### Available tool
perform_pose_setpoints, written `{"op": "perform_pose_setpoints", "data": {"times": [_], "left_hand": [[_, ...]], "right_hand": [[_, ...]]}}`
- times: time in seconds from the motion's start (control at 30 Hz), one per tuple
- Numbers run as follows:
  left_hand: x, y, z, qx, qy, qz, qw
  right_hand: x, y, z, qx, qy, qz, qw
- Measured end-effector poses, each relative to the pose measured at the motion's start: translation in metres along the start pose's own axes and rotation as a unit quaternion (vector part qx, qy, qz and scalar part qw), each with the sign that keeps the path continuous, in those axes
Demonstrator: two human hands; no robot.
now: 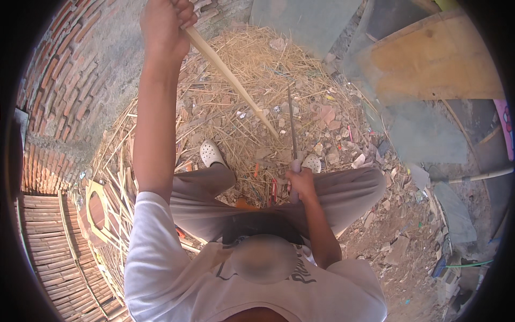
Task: The person sits on the ground and uses a red utility knife to shave and smooth a long bamboo stick. They hold the stick with their left hand and scrape along its length with the knife in their right hand, removing thin strips of material.
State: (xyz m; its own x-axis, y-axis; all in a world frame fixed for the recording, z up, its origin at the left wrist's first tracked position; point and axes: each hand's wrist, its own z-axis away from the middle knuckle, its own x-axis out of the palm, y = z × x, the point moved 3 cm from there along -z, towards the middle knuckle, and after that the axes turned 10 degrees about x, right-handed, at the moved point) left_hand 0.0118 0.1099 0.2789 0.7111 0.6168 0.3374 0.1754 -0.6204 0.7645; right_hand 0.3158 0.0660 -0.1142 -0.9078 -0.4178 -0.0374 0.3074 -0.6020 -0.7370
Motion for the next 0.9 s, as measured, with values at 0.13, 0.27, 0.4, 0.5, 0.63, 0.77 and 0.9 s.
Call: {"op": "perform_pose_setpoints", "data": {"times": [0.13, 0.27, 0.4, 0.5, 0.63, 0.77, 0.9], "left_hand": [[0.008, -0.019, 0.019, -0.002, 0.053, -0.039, 0.998], [-0.002, -0.054, 0.042, -0.016, 0.042, 0.046, 0.998], [-0.01, -0.065, 0.022, 0.031, 0.01, 0.068, 0.997], [-0.01, -0.068, 0.018, 0.0, -0.009, 0.043, 0.999], [-0.008, -0.065, 0.023, 0.016, 0.012, 0.048, 0.999], [-0.007, -0.067, 0.024, 0.031, 0.041, 0.008, 0.999], [-0.036, -0.07, 0.021, 0.045, 0.067, 0.008, 0.997]], "right_hand": [[0.01, -0.015, -0.011, -0.065, 0.014, -0.016, 0.998], [0.024, -0.018, -0.035, 0.03, -0.066, -0.066, 0.995], [0.019, -0.012, -0.044, 0.071, -0.017, -0.008, 0.997], [0.025, -0.03, -0.024, 0.006, -0.014, 0.019, 1.0], [0.067, -0.077, 0.01, -0.102, -0.042, 0.036, 0.993], [0.105, -0.063, -0.004, -0.183, -0.025, 0.086, 0.979], [0.118, -0.116, 0.036, -0.268, -0.044, 0.114, 0.956]]}}
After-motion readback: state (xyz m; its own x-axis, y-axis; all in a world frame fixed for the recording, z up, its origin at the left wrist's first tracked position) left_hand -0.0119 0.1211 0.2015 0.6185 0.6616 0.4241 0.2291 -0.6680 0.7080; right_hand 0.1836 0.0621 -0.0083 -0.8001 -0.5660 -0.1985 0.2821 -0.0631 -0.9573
